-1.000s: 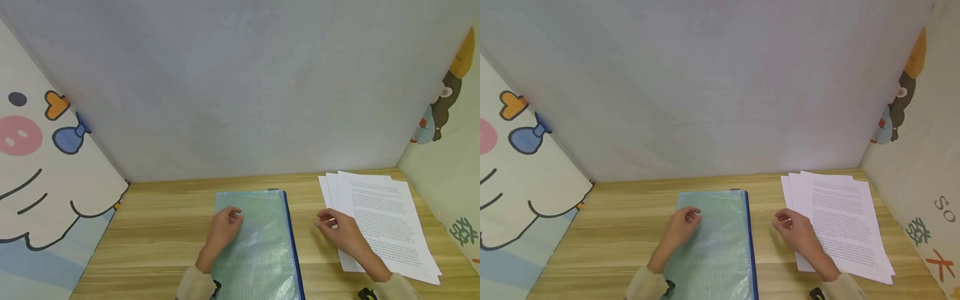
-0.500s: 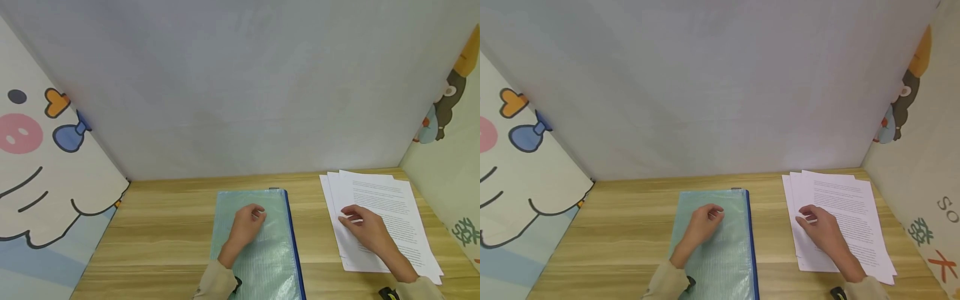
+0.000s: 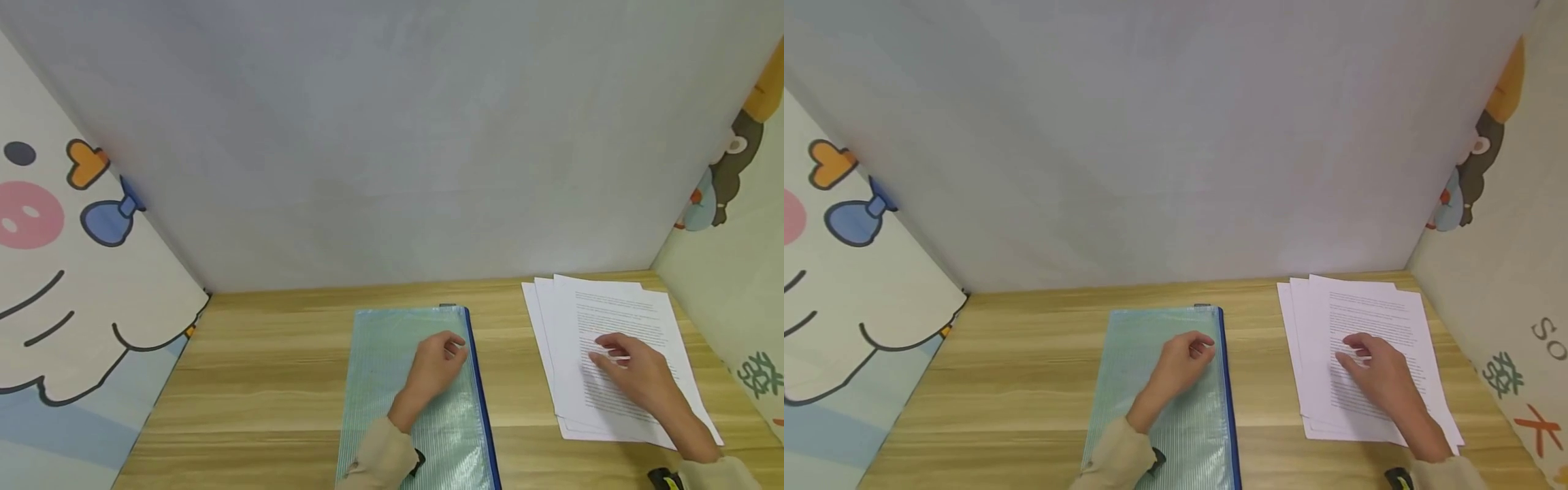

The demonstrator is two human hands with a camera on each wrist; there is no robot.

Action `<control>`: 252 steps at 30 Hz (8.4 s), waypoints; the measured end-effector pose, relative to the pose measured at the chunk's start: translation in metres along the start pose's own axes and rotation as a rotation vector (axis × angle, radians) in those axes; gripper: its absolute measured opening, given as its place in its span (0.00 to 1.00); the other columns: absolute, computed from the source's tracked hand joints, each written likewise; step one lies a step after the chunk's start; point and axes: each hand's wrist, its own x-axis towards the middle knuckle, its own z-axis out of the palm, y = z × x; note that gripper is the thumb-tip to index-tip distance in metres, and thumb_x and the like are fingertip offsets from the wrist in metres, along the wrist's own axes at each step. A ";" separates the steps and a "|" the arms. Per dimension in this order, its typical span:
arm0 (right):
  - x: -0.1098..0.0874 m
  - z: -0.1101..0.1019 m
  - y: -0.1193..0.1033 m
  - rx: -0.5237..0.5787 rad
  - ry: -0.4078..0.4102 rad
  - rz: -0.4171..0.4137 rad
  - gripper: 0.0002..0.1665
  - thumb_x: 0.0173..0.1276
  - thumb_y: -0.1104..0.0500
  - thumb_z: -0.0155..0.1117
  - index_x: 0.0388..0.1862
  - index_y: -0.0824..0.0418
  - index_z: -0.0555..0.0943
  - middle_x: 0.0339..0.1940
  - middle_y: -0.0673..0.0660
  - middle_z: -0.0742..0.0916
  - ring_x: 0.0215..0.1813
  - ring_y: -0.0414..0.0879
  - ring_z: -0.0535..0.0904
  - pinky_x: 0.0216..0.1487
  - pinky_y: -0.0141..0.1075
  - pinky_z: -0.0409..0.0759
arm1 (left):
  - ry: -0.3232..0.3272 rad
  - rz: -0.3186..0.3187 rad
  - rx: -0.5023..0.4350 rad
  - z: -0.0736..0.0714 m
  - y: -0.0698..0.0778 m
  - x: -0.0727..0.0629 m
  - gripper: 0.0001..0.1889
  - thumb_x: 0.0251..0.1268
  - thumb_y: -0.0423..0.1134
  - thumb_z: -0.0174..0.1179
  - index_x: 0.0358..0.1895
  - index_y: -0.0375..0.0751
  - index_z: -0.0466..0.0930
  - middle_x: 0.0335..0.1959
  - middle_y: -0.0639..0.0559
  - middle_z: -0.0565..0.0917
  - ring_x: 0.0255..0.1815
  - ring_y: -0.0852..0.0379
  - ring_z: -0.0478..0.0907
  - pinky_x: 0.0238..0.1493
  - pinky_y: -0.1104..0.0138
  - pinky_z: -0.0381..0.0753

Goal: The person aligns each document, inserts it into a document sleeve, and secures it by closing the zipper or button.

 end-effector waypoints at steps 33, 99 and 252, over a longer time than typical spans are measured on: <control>-0.007 -0.041 0.061 -0.089 -0.148 0.228 0.31 0.73 0.58 0.64 0.57 0.85 0.69 0.54 0.85 0.76 0.52 0.78 0.76 0.47 0.64 0.77 | -0.029 -0.025 -0.213 0.090 0.040 0.024 0.09 0.63 0.30 0.61 0.41 0.29 0.87 0.29 0.53 0.85 0.29 0.69 0.79 0.36 0.78 0.78; -0.010 -0.050 0.098 -0.002 -0.064 0.500 0.25 0.68 0.69 0.66 0.56 0.87 0.71 0.45 0.82 0.81 0.42 0.70 0.80 0.26 0.31 0.72 | 0.072 -0.345 -0.310 0.152 0.067 0.038 0.09 0.54 0.21 0.71 0.37 0.35 0.87 0.25 0.55 0.81 0.26 0.64 0.76 0.32 0.73 0.80; -0.055 -0.049 0.073 0.668 0.003 0.405 0.15 0.71 0.62 0.70 0.42 0.38 0.90 0.37 0.30 0.87 0.36 0.30 0.83 0.31 0.30 0.84 | 0.082 0.017 0.264 0.025 0.009 -0.010 0.03 0.63 0.31 0.68 0.37 0.35 0.88 0.27 0.50 0.88 0.25 0.58 0.84 0.25 0.66 0.80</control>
